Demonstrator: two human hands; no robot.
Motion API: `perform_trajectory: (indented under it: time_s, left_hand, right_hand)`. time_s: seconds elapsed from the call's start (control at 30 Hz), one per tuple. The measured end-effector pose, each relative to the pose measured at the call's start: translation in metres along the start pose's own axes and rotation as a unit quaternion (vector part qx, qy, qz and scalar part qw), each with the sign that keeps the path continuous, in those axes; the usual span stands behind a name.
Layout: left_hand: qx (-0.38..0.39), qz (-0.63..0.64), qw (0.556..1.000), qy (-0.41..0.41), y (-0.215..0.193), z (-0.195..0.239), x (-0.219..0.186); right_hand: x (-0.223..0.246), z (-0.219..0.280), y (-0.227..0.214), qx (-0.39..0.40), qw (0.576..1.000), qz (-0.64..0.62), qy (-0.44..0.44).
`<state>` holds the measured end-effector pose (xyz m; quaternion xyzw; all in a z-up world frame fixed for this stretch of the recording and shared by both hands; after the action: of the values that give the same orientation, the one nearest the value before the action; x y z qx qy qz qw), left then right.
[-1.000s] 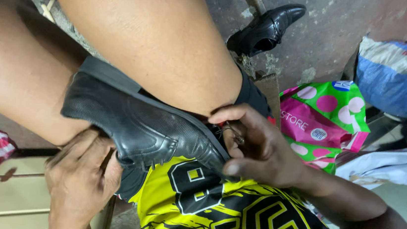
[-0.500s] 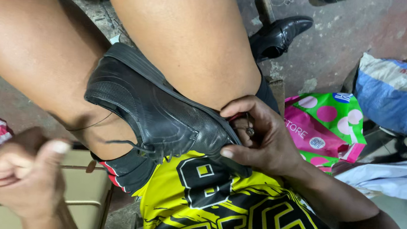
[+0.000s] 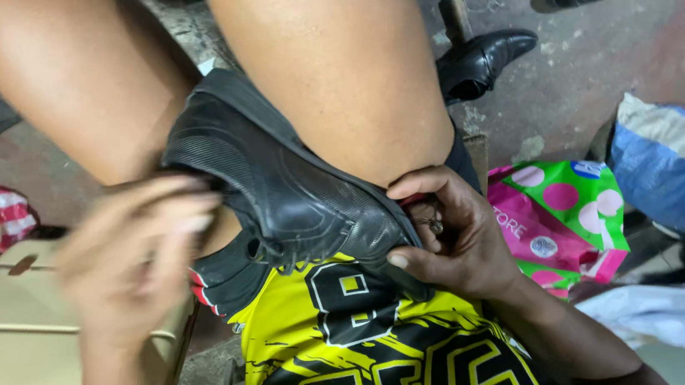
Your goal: The person sits on the floor with a black shoe resting on their lap. They use a needle and thread to sew the sole of the shoe, repeatedly pulling the thread through the material and tightening the stitches.
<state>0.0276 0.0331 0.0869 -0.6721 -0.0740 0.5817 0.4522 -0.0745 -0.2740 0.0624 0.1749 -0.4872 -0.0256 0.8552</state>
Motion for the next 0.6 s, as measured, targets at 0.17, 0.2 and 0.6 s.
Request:
perform_trajectory:
  time_s: [0.17,0.2,0.6]
  left_hand:
    - [0.206,0.154,0.965,0.051,0.021,-0.044,-0.032]
    - [0.207,0.149,0.965,0.062,0.023,-0.047,-0.039]
    - [0.178,0.060,0.934,0.304,0.015,0.009,-0.126]
  right_hand:
    - [-0.015,0.015,-0.010,0.002,0.999,0.020,-0.030]
    - [-0.020,0.019,-0.015,0.002,0.999,0.027,-0.048]
    - [-0.069,0.062,-0.055,-0.096,0.989,-0.026,-0.110]
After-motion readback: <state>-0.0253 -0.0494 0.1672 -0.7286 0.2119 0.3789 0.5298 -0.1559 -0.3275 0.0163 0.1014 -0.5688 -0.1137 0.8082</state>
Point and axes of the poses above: each hand's wrist, its own z-axis away from the middle knuckle, its own y-axis out of the palm, x = y × z, the point moved 3 cm from there along -z, towards the middle knuckle, and after that the axes turned 8 degrees about x, right-handed, at the moved point
